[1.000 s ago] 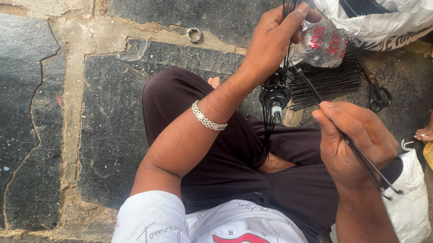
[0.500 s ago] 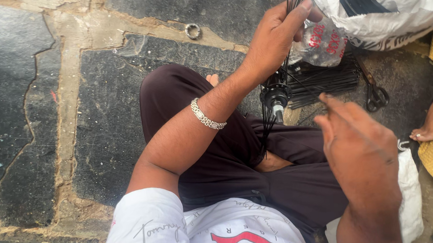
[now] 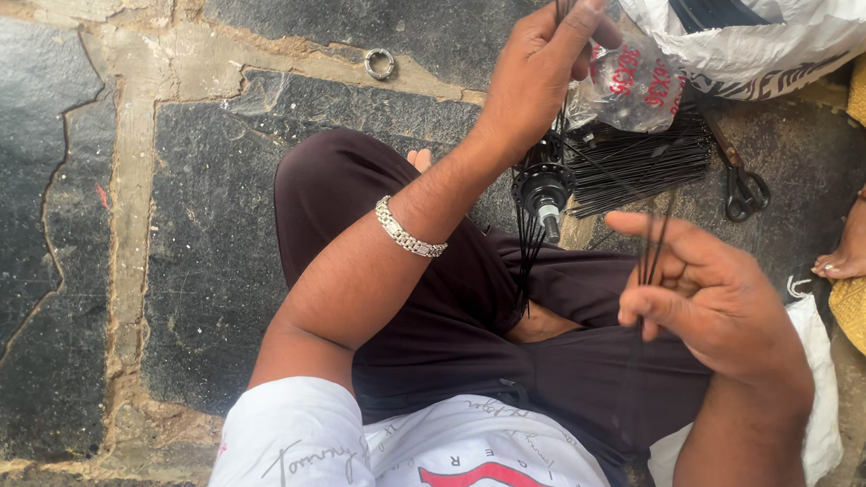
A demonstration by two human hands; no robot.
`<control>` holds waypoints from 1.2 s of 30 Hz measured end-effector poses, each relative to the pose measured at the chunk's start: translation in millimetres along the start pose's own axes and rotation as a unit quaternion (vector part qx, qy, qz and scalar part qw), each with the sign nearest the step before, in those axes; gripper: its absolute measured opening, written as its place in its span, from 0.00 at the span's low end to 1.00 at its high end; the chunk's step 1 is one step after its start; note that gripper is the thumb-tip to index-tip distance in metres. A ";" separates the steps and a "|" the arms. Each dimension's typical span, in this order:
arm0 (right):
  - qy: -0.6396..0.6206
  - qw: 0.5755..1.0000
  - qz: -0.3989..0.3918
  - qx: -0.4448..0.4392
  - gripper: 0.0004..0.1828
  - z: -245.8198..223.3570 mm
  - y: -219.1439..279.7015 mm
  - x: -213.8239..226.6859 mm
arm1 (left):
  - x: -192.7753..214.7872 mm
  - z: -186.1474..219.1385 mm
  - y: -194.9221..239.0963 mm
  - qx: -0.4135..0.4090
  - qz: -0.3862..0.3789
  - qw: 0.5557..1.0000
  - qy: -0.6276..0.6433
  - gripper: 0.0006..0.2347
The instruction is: The person sits on a tiled floor and laces a bicycle wheel hub with black spokes. They pick up individual spokes from a pile, insert them into the hub, and bend the ends to secure them in place.
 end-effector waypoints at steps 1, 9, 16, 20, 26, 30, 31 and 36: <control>-0.011 0.999 -0.005 0.030 0.37 -2.3 2.9 -0.4 | 0.6 -0.9 0.2 0.005 0.002 1.000 0.001 0.25; -0.099 0.950 0.179 0.236 0.14 -29.7 37.7 29.2 | 1.6 0.8 0.5 -0.006 -0.008 1.000 0.019 0.23; 0.075 0.810 0.437 0.382 0.13 -72.5 105.3 42.0 | 6.0 5.8 3.4 -0.050 0.004 0.999 0.015 0.20; 0.129 0.764 0.483 0.408 0.13 -77.3 119.4 34.4 | 10.0 10.0 4.5 -0.061 0.045 0.997 0.001 0.16; 0.179 0.731 0.501 0.429 0.13 -82.6 121.0 24.4 | 13.9 15.0 3.2 -0.042 0.066 0.996 -0.045 0.14; 0.211 0.714 0.503 0.439 0.13 -90.4 112.4 18.4 | 9.4 19.0 -0.3 -0.049 0.036 0.995 -0.074 0.13; 0.217 0.712 0.499 0.444 0.13 -92.7 108.1 15.6 | 8.1 20.8 -0.2 -0.060 0.031 0.995 -0.073 0.13; 0.267 0.690 0.471 0.481 0.13 -108.6 92.2 0.7 | 6.7 15.3 -1.1 -0.060 0.041 0.997 -0.010 0.12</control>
Point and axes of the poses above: each hand's wrist, its own y-axis away from the middle knuckle, its own x-axis out of the back of the hand, z = x × y, the point moved 10 cm from there along -y, towards the middle knuckle, and after that the axes turned 9 degrees about y, right-handed, at the moved point
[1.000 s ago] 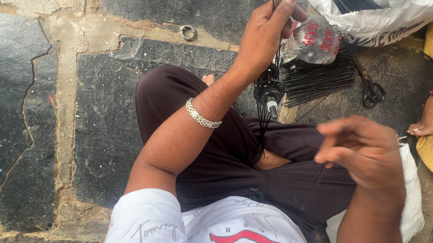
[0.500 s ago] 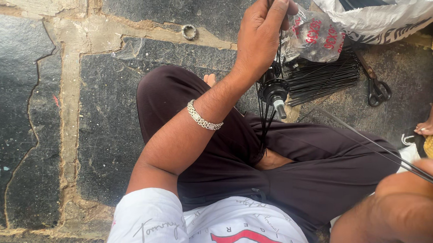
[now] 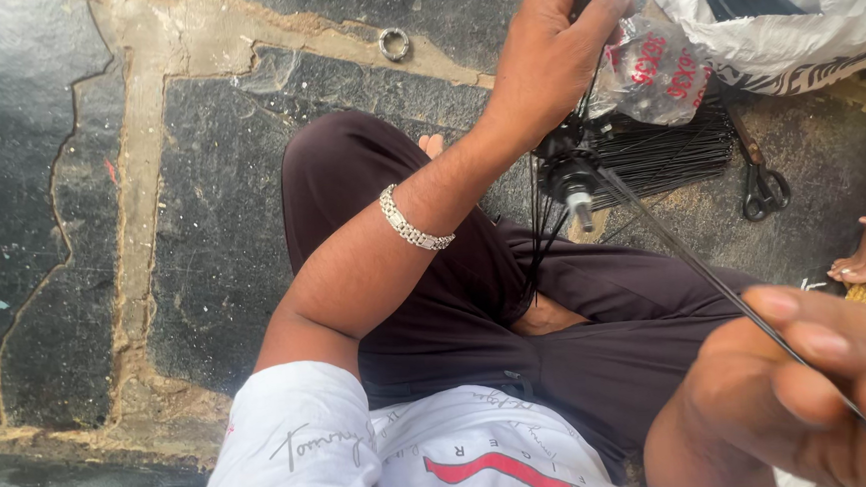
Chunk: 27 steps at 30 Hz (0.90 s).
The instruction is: The person sits on a tiled floor and laces a bicycle wheel hub with black spokes. They pick up individual spokes from a pile, insert them into the hub, and bend the ends to secure them in place.
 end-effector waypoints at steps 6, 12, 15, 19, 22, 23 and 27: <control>0.032 0.994 -0.040 0.101 0.14 -3.7 -9.8 -14.6 | -0.2 -3.5 0.0 0.019 0.007 1.000 0.009 0.12; 0.013 0.995 0.088 -0.036 0.16 3.3 3.5 7.5 | -0.5 -4.9 0.0 0.031 0.016 0.999 0.009 0.12; 0.039 0.999 0.003 0.023 0.15 0.8 -6.7 -1.2 | -1.7 -5.1 0.7 0.033 0.023 0.999 -0.007 0.11; 0.021 0.998 0.038 0.050 0.15 6.0 3.9 6.3 | -2.5 -1.9 1.1 0.018 0.029 0.999 -0.004 0.11; 0.035 0.995 0.086 0.022 0.17 10.3 15.5 25.0 | -2.9 -1.3 0.3 0.014 0.024 0.999 -0.022 0.11; 0.049 0.995 0.090 0.014 0.17 10.6 16.4 29.7 | -3.2 -2.2 0.8 0.019 0.022 0.999 -0.025 0.11; 0.081 0.996 0.020 0.021 0.15 8.5 7.6 17.1 | -3.1 -3.6 1.1 0.029 0.022 0.998 -0.048 0.12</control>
Point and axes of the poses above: each hand's wrist, its own y-axis away from the middle knuckle, its own x-axis out of the back of the hand, z = x × y, the point moved 10 cm from there along -y, towards the middle knuckle, and after that the axes turned 9 degrees about y, right-handed, at the moved point
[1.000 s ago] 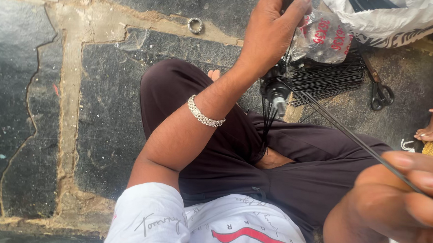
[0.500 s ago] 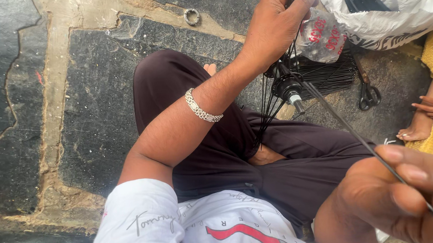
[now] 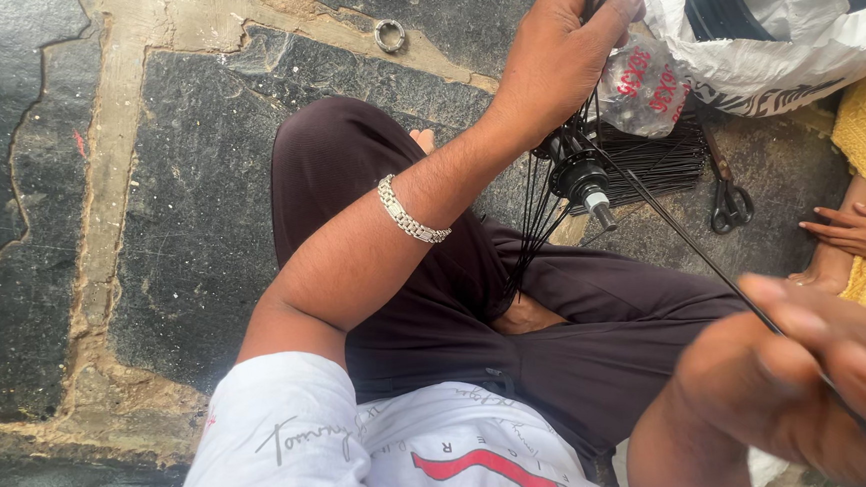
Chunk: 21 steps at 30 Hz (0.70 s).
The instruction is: The person sits on a tiled floor and laces a bicycle wheel hub with black spokes. They pick up individual spokes from a pile, insert them into the hub, and bend the ends to secure them in place.
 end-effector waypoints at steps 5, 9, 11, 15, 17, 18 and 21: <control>-0.036 0.996 -0.083 0.017 0.14 -11.8 -15.4 -42.5 | -0.6 -0.2 -1.0 -0.006 0.001 1.000 0.015 0.12; -0.032 0.996 -0.077 0.015 0.15 -12.7 -20.4 -61.0 | -1.0 1.1 -3.3 -0.024 0.007 1.000 0.000 0.12; -0.029 0.997 -0.073 0.012 0.15 -11.6 -20.2 -62.9 | -2.5 1.8 -4.8 -0.031 0.008 0.999 0.002 0.12; -0.034 0.997 -0.072 -0.007 0.14 -7.2 -17.5 -62.7 | -2.9 -0.6 -4.5 -0.015 0.009 1.000 -0.005 0.12; -0.027 0.997 -0.075 -0.007 0.14 -6.1 -18.0 -62.5 | -2.9 -0.1 -4.7 -0.011 0.011 1.000 -0.008 0.12; -0.024 0.997 -0.078 -0.003 0.14 -6.1 -18.8 -62.4 | -3.1 0.9 -4.7 -0.012 0.013 1.000 -0.005 0.12; -0.013 0.996 -0.085 0.012 0.13 -7.2 -20.5 -63.8 | -3.3 3.9 -4.0 -0.016 0.016 1.000 0.000 0.12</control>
Point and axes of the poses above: each hand's wrist, its own y-axis away from the middle knuckle, its own x-axis out of the back of the hand, z = x × y, the point moved 10 cm from there along -y, towards the middle knuckle, and after that the axes turned 9 degrees about y, right-handed, at the moved point
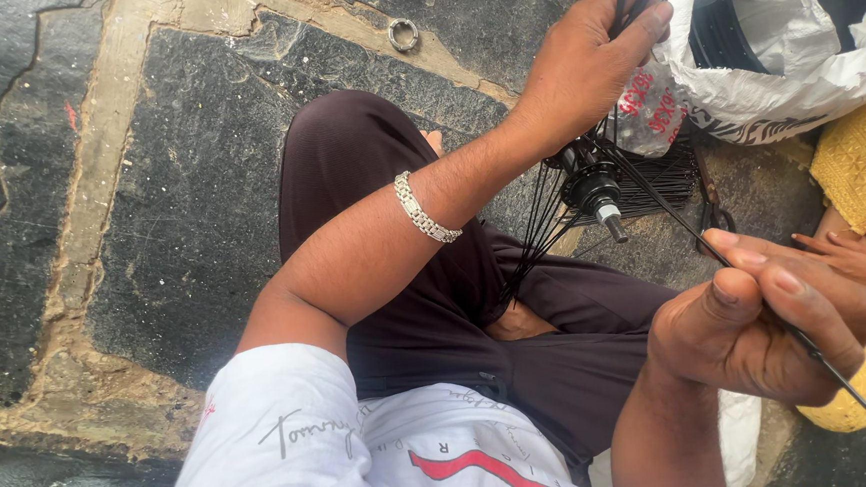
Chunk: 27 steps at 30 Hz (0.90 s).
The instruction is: The person sits on a tiled floor and laces a bicycle wheel hub with black spokes. They pick up individual spokes from a pile, insert them into the hub, and bend the ends to secure them in place.
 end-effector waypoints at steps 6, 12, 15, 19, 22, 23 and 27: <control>-0.016 1.000 -0.004 -0.007 0.14 -1.1 4.5 -8.5 | -1.1 -3.9 -0.9 0.021 -0.002 0.999 -0.030 0.13; 0.073 0.992 -0.098 0.042 0.14 -12.5 -0.1 7.4 | -2.7 -7.5 -2.9 0.011 -0.007 0.999 -0.043 0.14; 0.088 0.981 -0.150 0.081 0.11 -14.5 -4.8 15.3 | -3.1 -12.2 -3.6 0.023 -0.008 0.999 -0.048 0.14; 0.079 0.981 -0.160 0.079 0.10 -14.1 -7.4 20.6 | -1.9 -7.8 -3.8 0.003 -0.002 1.000 -0.019 0.14; 0.069 0.986 -0.142 0.053 0.10 -12.2 -8.9 23.7 | 1.5 -7.2 -2.7 0.009 0.003 1.000 -0.022 0.14; 0.066 0.987 -0.138 0.048 0.10 -12.5 -9.2 25.0 | 1.9 -6.8 -2.3 0.009 0.002 1.000 -0.030 0.14; 0.055 0.989 -0.132 0.033 0.11 -12.3 -9.1 26.7 | 2.4 -8.1 -2.9 0.012 0.006 0.999 -0.049 0.14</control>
Point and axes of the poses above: each hand's wrist, its own y-axis away from the middle knuckle, its own x-axis out of the back of the hand, z = x × y, the point moved 10 cm from there along -y, towards the middle knuckle, and after that the axes turned 9 degrees about y, right-handed, at the moved point
